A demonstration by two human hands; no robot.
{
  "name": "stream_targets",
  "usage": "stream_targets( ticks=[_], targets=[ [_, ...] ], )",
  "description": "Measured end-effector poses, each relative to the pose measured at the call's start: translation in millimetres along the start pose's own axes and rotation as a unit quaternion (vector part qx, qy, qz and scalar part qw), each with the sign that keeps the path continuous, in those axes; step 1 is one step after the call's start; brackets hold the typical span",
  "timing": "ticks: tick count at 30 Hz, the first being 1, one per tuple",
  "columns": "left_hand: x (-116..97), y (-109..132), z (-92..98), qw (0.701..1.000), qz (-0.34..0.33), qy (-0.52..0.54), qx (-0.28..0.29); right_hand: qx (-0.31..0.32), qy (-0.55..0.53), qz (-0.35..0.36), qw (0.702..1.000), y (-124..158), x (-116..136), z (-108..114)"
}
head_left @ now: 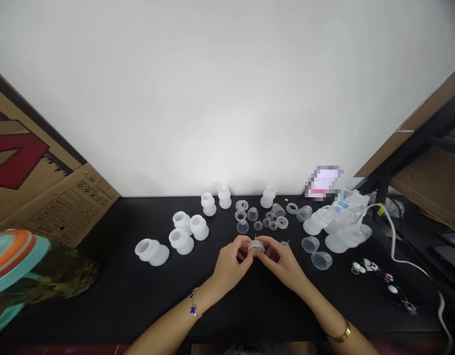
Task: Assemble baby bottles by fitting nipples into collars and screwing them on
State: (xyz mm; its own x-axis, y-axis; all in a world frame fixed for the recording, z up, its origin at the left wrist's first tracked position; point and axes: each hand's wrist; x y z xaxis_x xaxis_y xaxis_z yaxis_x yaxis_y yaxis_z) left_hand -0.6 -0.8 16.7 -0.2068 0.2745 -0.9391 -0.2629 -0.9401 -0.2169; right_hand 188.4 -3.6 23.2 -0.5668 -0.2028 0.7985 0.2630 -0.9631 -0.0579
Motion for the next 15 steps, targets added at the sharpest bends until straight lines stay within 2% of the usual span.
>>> stream_targets(
  ticks=[10,15],
  targets=[
    [2.8,1.2,-3.5,1.000,-0.004,-0.018,0.020,-0.030,0.018,0.005,0.999,1.3,-3.1,-2.1],
    [3.9,0.3,-2.5,1.000,0.006,-0.013,0.005,-0.018,0.038,0.010,0.999,0.1,-4.5,-4.2]
  ],
)
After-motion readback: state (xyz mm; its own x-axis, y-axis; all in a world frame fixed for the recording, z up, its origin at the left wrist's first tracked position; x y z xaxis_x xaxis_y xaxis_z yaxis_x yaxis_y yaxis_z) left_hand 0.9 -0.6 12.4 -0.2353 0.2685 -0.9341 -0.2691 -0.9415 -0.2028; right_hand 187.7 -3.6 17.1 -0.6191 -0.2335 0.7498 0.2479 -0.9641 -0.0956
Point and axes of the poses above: each hand's wrist, its own y-axis away from the middle knuckle, its own z-axis out of the back of the hand, x = y × z, and after that the axes turned 10 degrees about y, right-handed
